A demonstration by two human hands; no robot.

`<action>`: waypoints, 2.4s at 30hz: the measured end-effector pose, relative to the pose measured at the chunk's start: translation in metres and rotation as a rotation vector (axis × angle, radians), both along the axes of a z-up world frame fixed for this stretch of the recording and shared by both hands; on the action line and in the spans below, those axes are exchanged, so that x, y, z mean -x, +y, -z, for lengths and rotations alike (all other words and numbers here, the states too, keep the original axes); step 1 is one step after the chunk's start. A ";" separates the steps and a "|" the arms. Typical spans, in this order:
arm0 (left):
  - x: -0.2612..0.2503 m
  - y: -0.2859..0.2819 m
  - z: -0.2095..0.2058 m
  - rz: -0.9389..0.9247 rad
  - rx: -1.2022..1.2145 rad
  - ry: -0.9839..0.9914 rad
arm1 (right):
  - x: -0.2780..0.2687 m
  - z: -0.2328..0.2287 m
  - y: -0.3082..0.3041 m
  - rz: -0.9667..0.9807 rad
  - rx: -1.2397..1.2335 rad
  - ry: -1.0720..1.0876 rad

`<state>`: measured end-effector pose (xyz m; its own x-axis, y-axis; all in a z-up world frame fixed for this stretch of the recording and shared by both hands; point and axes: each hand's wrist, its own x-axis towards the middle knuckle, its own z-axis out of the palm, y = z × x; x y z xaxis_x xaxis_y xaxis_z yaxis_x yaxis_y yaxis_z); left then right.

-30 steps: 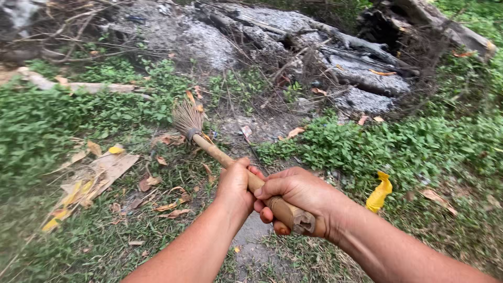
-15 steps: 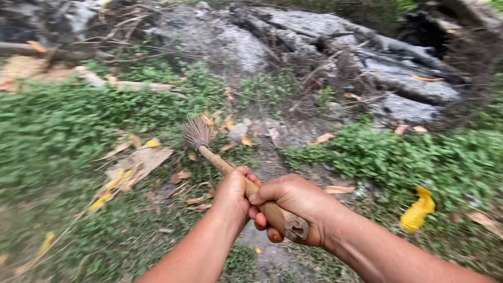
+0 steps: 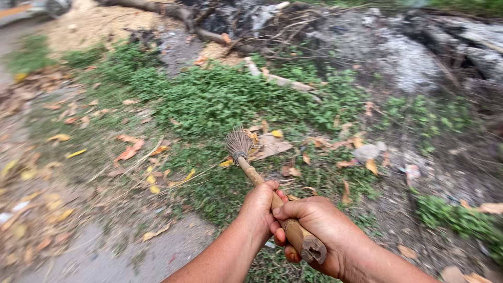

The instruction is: The person sweeps dry leaves, dirt, and debris along the ground using a handheld broom.

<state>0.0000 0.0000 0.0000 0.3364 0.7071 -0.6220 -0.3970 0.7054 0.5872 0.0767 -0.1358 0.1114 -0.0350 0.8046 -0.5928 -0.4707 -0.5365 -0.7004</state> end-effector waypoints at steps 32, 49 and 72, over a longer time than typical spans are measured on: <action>0.038 0.032 0.045 -0.236 0.256 0.060 | 0.006 0.047 0.067 -0.108 0.233 0.007; 0.079 0.075 0.082 0.024 0.027 0.140 | 0.042 0.061 0.106 -0.288 0.218 0.472; -0.038 -0.057 -0.072 0.002 -0.250 0.074 | -0.061 -0.032 -0.033 -0.231 0.005 0.273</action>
<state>0.0380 -0.0566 0.0725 0.2981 0.8414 -0.4506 -0.3455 0.5352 0.7708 0.1373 -0.1690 0.1429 -0.3738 0.7537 -0.5406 -0.5058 -0.6542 -0.5624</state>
